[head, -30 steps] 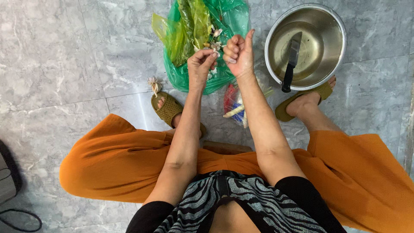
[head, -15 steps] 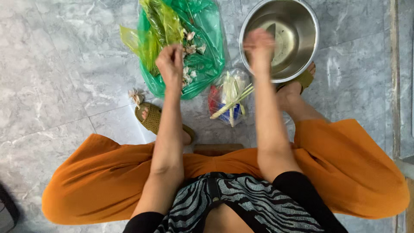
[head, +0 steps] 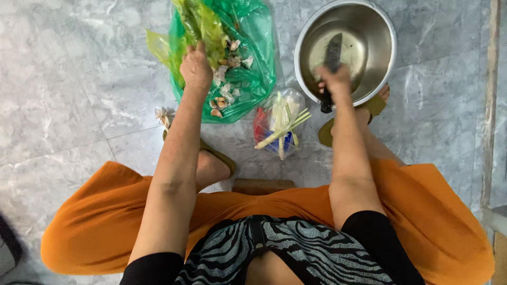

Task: The person sits on the floor and uses a knife to peel garlic cloves. They separate the cloves from the bulb, remove the skins, and place the peeled cloves into a metal bowl.

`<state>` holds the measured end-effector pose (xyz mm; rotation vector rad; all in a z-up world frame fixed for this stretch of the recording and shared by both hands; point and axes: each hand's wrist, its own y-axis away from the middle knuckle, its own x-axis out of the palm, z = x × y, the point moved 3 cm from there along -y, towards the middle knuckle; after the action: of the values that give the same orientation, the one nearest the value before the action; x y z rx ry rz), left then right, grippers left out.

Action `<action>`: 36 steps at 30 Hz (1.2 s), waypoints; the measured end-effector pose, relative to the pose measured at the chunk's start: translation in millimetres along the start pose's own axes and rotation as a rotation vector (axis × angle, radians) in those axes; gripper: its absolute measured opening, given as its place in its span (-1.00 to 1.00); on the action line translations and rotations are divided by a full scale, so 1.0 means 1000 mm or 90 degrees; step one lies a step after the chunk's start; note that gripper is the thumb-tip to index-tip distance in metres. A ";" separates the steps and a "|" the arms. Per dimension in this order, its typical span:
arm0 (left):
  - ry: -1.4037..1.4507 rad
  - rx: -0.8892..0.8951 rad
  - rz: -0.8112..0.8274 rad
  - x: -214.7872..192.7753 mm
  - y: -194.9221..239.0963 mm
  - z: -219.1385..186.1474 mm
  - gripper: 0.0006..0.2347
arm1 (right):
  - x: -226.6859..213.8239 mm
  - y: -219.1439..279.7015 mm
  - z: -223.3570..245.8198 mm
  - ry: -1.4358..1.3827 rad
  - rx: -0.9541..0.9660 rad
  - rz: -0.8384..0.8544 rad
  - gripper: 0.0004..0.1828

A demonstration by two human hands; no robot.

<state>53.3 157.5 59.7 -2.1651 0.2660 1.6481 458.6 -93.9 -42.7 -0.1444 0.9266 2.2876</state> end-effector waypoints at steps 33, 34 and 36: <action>0.061 0.042 0.049 -0.034 0.006 -0.022 -0.71 | -0.002 0.032 0.054 0.283 -0.283 0.052 -0.57; 0.069 0.043 0.051 -0.037 0.007 -0.024 -0.71 | -0.005 0.025 0.048 0.316 -0.258 0.007 -0.56; 0.087 0.047 0.054 -0.042 0.007 -0.025 -0.71 | -0.015 0.006 0.032 0.380 -0.207 -0.085 -0.46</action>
<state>60.8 137.0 103.9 -2.2415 0.4580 1.5105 470.7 -84.7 -10.6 -1.0416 0.7774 2.2849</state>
